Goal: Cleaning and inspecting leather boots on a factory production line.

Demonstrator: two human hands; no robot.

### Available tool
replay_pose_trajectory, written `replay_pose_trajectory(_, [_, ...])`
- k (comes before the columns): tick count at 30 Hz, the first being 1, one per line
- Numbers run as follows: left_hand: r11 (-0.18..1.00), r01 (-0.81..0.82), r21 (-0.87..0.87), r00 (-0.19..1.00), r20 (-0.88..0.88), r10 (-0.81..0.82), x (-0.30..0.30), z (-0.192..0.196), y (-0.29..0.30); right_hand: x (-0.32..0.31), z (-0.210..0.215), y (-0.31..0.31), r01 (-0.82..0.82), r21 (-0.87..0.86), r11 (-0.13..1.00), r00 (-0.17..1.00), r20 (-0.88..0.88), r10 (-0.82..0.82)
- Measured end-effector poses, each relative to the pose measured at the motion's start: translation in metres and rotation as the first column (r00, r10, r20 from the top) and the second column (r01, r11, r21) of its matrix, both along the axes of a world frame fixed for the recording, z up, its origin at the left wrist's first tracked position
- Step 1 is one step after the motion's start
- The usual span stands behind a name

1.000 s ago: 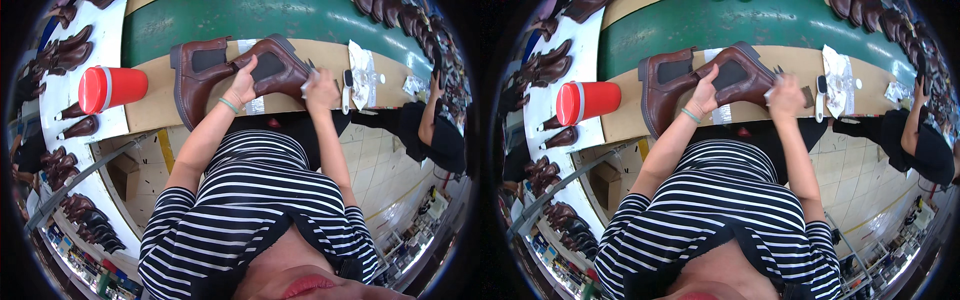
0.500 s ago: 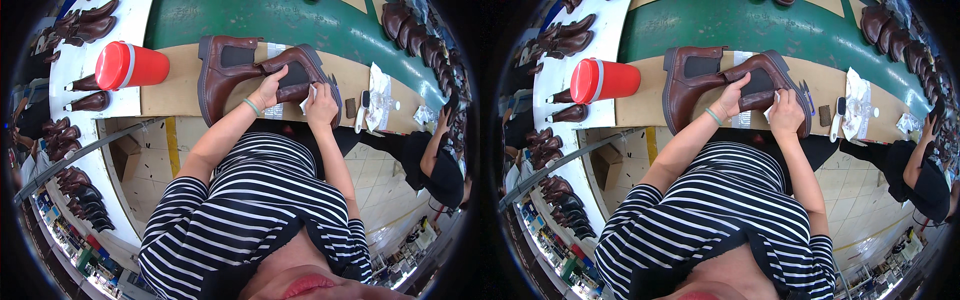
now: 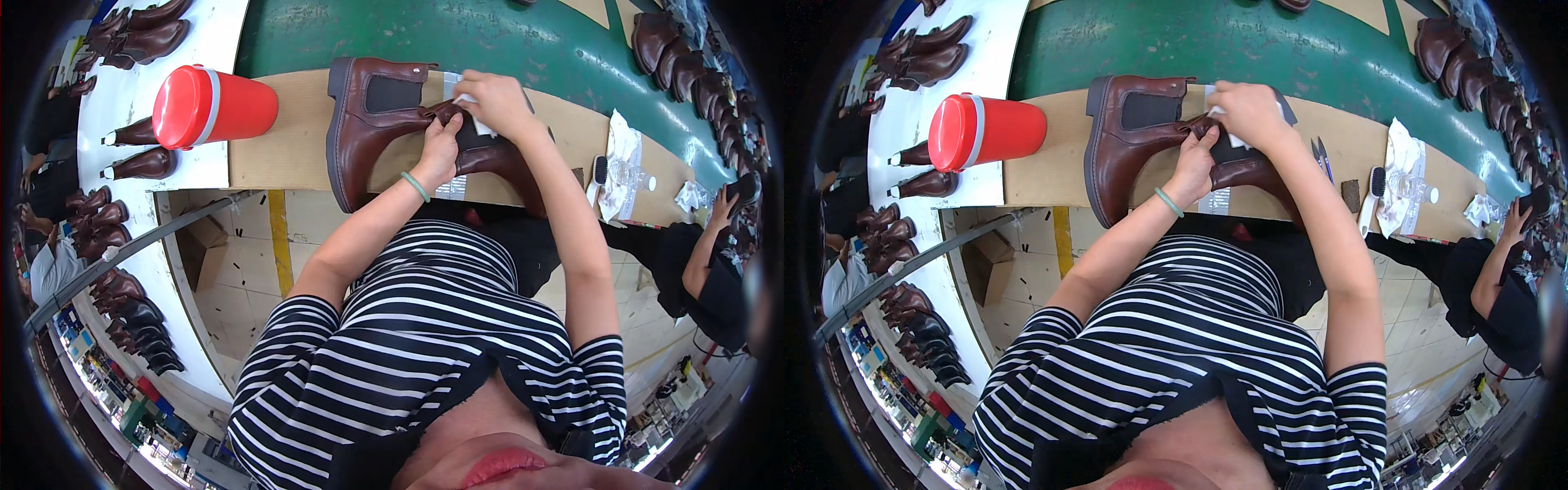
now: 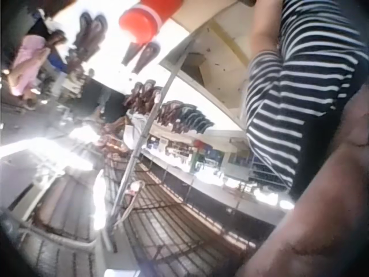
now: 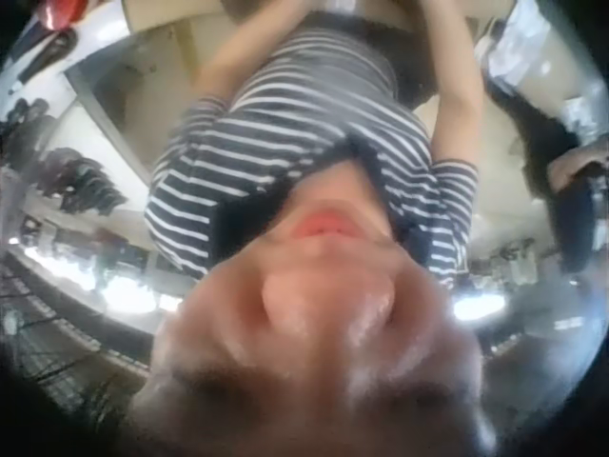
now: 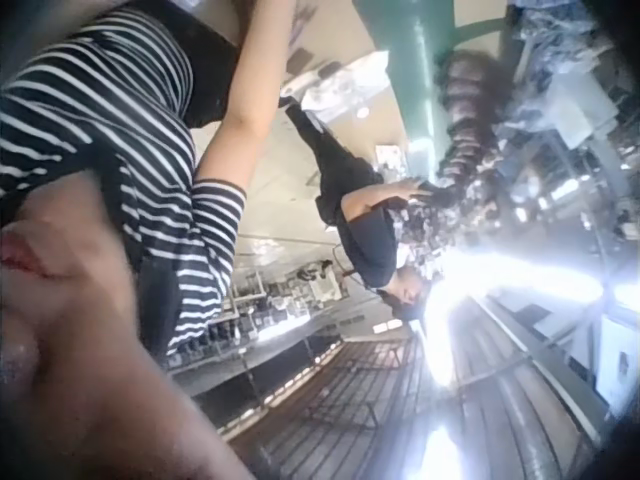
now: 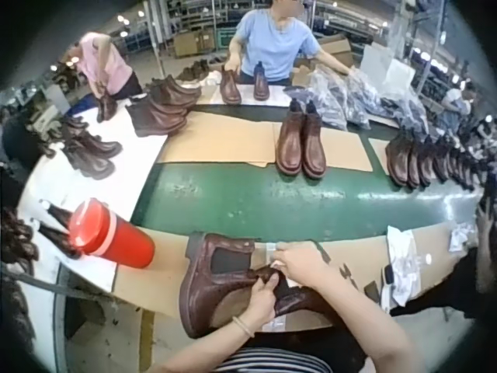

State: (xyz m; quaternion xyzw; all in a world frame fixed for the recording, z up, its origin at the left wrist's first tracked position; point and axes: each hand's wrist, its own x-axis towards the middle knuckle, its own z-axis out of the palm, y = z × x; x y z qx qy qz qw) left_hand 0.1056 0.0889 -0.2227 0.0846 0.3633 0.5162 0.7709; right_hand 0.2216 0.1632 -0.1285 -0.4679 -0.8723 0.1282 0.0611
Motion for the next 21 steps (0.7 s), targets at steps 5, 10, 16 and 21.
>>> replay_pose_trajectory(5, [0.998, -0.003, 0.065, 0.987, -0.158, 0.013, 0.0, 0.0, 0.0, -0.021, -0.014, 0.025, -0.232, -0.074, 0.97, 0.952, 0.186, 0.242])
replay_pose_trajectory(10, [1.0, 0.002, 0.03, 0.992, -0.125, 0.002, -0.004, 0.003, 0.001, 0.006, -0.003, 0.054, -0.219, -0.144, 0.965, 0.938, 0.24, 0.249])
replay_pose_trajectory(16, [0.999, 0.038, 0.025, 0.992, -0.118, -0.035, -0.003, 0.005, 0.005, -0.002, -0.016, 0.04, -0.251, -0.082, 0.965, 0.947, 0.188, 0.262])
replay_pose_trajectory(21, [0.987, 0.144, 0.073, 0.965, -0.232, -0.124, -0.012, 0.027, 0.009, 0.073, 0.029, 0.056, 0.012, -0.039, 0.999, 0.969, 0.248, -0.002])
